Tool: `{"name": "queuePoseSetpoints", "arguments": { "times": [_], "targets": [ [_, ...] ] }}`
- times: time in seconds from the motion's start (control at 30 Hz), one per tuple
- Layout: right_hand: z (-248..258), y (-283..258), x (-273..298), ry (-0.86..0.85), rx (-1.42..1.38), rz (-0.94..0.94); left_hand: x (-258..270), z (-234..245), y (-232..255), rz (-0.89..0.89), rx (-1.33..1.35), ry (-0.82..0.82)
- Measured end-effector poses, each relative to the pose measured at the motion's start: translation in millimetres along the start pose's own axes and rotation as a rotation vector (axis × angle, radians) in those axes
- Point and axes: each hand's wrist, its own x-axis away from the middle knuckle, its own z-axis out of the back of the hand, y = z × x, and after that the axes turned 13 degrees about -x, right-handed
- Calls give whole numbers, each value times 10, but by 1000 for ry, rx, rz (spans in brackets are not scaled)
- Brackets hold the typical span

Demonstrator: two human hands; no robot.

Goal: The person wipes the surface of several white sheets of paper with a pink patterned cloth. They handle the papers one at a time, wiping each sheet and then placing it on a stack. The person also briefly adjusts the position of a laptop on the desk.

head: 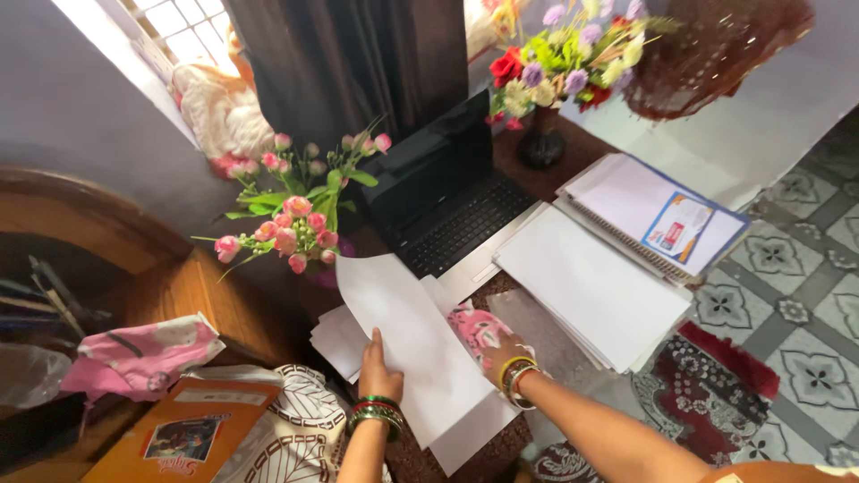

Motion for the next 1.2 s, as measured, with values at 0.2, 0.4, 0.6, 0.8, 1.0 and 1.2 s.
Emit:
{"name": "queuePoseSetpoints", "arguments": {
  "times": [0.2,0.4,0.6,0.8,1.0,1.2],
  "targets": [
    [-60,-119,-252,263,-487,150,-68,396,452,-176,259,217],
    [542,-205,288,258,-1142,138,9,644,854,-175,467,238],
    [956,-50,719,157,-1722,-294,48,750,1294,-151,445,152],
    [1203,437,613,541,-1604,10,13,610,1772,-275,470,94],
    [1638,887,837,661,-1250,66,34,506,2423,-263,390,-2],
    [2174,1369,813,854,-1058,127,-183,50,3110,-270,531,4]
  ]
}}
